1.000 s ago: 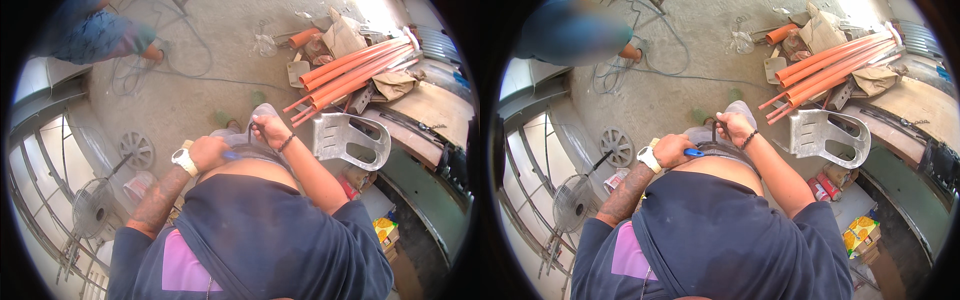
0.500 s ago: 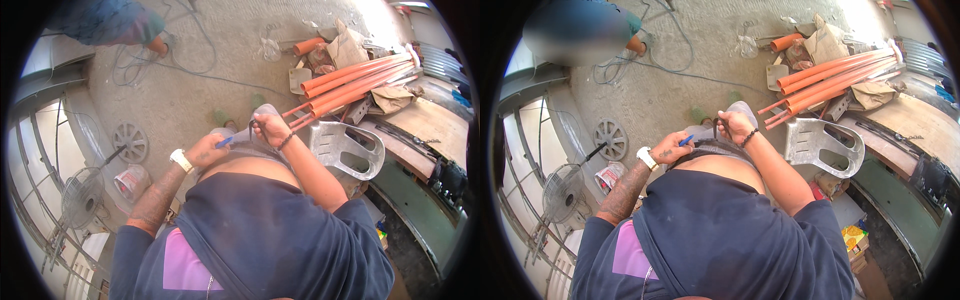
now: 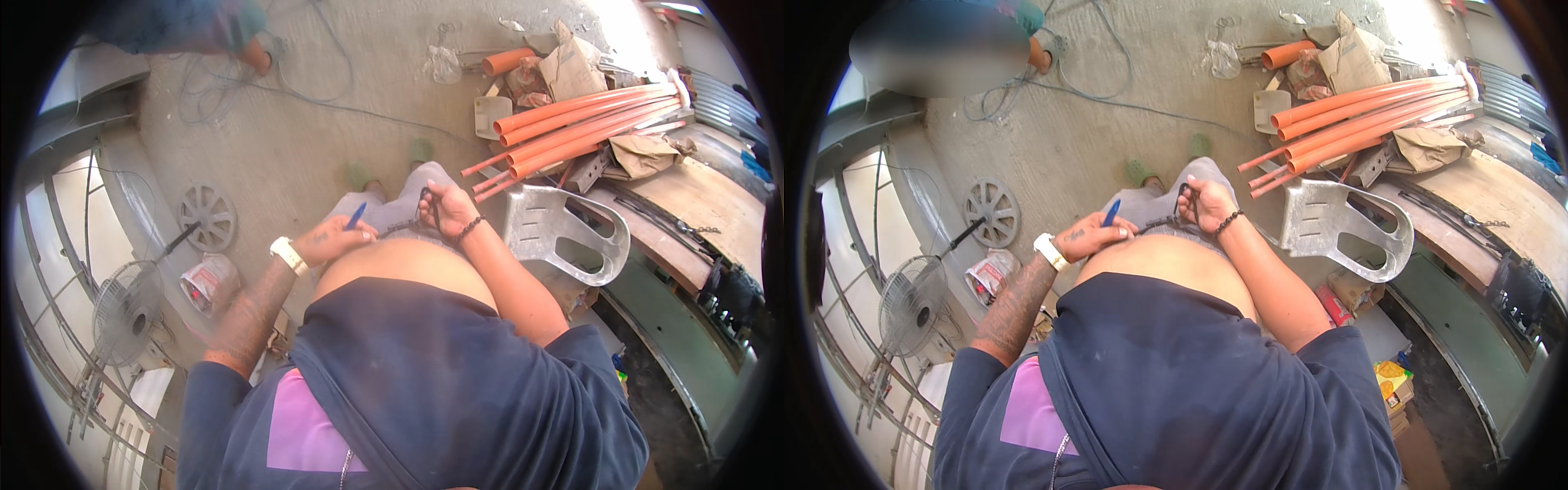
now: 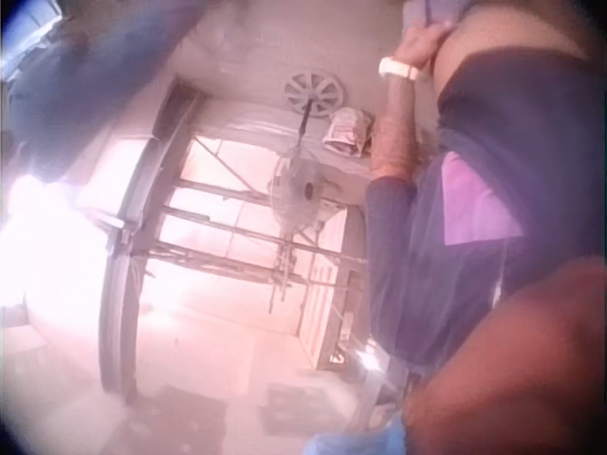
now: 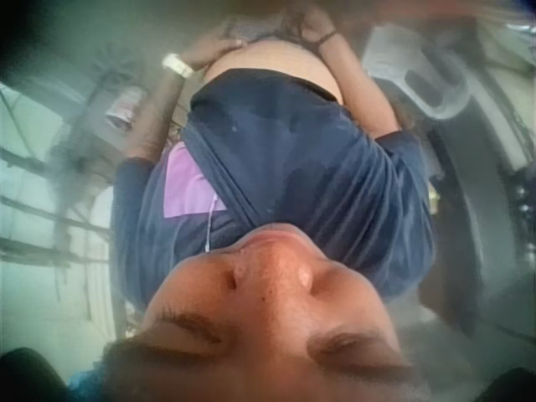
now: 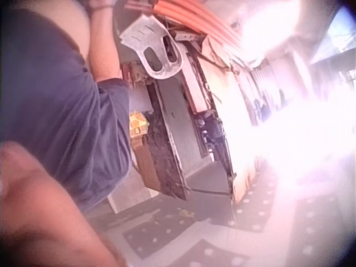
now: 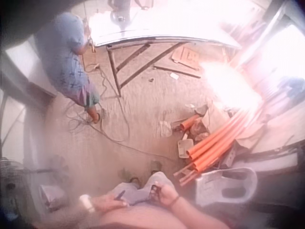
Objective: The person cleans a large grey metal sheet with a brush, then positions a metal frame on it. They use a clamp to secure the frame while another person assists in holding the sheet steady.
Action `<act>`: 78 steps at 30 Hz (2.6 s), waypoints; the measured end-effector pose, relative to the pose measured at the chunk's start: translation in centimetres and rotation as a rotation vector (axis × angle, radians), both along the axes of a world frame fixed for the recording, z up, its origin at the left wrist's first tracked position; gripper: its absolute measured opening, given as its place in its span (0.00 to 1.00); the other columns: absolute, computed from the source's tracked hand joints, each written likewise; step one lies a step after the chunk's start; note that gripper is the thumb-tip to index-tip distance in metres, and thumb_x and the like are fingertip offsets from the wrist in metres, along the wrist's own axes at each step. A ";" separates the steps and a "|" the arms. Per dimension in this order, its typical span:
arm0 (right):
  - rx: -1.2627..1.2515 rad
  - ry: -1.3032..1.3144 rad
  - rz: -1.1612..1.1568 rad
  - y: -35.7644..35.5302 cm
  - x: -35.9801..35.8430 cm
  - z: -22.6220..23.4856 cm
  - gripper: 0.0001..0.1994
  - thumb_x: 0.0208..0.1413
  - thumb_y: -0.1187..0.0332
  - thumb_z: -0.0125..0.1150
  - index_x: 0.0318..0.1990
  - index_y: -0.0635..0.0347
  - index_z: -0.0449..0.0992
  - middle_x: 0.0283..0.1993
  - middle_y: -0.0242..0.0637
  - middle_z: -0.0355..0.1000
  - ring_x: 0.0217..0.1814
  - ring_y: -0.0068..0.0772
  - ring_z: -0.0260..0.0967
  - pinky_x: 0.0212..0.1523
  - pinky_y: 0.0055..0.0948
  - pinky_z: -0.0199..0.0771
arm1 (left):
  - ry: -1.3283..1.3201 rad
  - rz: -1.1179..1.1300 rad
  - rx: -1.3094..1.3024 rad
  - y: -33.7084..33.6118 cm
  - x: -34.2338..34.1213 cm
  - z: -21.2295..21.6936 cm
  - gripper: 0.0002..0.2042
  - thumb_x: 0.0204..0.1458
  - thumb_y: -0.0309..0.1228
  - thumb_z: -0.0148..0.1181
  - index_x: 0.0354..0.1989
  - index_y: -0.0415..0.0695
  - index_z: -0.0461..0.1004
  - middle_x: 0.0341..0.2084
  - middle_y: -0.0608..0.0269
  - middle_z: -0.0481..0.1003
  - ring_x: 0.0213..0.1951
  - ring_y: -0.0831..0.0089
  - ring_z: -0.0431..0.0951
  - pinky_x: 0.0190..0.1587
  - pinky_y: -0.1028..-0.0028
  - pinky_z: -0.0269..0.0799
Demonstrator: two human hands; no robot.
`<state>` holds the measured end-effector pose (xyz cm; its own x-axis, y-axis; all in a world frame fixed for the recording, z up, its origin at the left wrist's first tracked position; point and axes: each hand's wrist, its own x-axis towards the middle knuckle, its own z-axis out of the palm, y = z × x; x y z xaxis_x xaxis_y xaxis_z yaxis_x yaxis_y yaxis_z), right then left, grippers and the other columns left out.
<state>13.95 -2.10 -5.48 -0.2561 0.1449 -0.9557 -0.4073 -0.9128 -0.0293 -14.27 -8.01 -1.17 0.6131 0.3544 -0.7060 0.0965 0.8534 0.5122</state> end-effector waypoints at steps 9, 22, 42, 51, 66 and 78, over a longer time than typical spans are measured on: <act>0.095 0.007 0.036 1.2 -0.4 1.5 0.11 0.67 0.61 0.54 0.34 0.56 0.69 0.28 0.29 0.68 0.29 0.27 0.71 0.33 0.29 0.77 | 0.103 -0.334 0.268 3.6 1.2 1.0 0.15 0.57 0.34 0.60 0.47 0.37 0.78 0.41 0.57 0.80 0.45 0.72 0.77 0.51 0.70 0.71; 0.090 0.085 0.260 1.0 -2.7 2.5 0.07 0.67 0.64 0.54 0.37 0.55 0.70 0.29 0.28 0.68 0.28 0.23 0.69 0.30 0.26 0.74 | 0.341 -0.358 0.599 4.8 -0.9 1.5 0.09 0.45 0.29 0.61 0.32 0.35 0.78 0.22 0.54 0.77 0.27 0.71 0.75 0.33 0.68 0.71; 0.093 0.077 0.198 4.1 1.5 4.3 0.08 0.64 0.68 0.58 0.34 0.54 0.65 0.27 0.26 0.60 0.20 0.14 0.50 0.19 0.18 0.49 | 0.143 -0.130 0.390 5.3 5.7 -0.5 0.18 0.53 0.42 0.67 0.44 0.40 0.82 0.29 0.60 0.80 0.35 0.73 0.77 0.39 0.71 0.72; 0.380 0.010 0.398 4.3 5.9 6.8 0.10 0.63 0.68 0.60 0.29 0.58 0.70 0.25 0.26 0.61 0.18 0.13 0.48 0.17 0.19 0.46 | 0.050 -0.197 0.249 7.9 10.4 -0.2 0.12 0.55 0.39 0.66 0.32 0.43 0.77 0.21 0.72 0.70 0.26 0.82 0.67 0.28 0.75 0.63; 0.327 -0.089 0.361 -2.7 11.8 6.3 0.13 0.61 0.65 0.62 0.25 0.55 0.71 0.23 0.24 0.63 0.17 0.15 0.53 0.18 0.20 0.51 | 0.118 -0.601 0.570 8.3 17.2 -0.2 0.11 0.56 0.35 0.61 0.35 0.37 0.78 0.23 0.56 0.76 0.30 0.69 0.75 0.37 0.65 0.68; 0.311 -0.115 0.215 -7.0 13.3 7.9 0.08 0.62 0.65 0.62 0.31 0.56 0.74 0.24 0.23 0.67 0.22 0.18 0.65 0.25 0.23 0.68 | 0.082 -0.800 0.697 7.4 20.1 1.3 0.10 0.58 0.33 0.59 0.36 0.37 0.78 0.24 0.53 0.77 0.31 0.63 0.76 0.38 0.63 0.69</act>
<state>27.29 -9.11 2.45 -0.2056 0.3866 -0.8990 -0.1855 -0.9174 -0.3521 5.78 -0.56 0.12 0.8062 0.2117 -0.5524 0.5561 0.0472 0.8298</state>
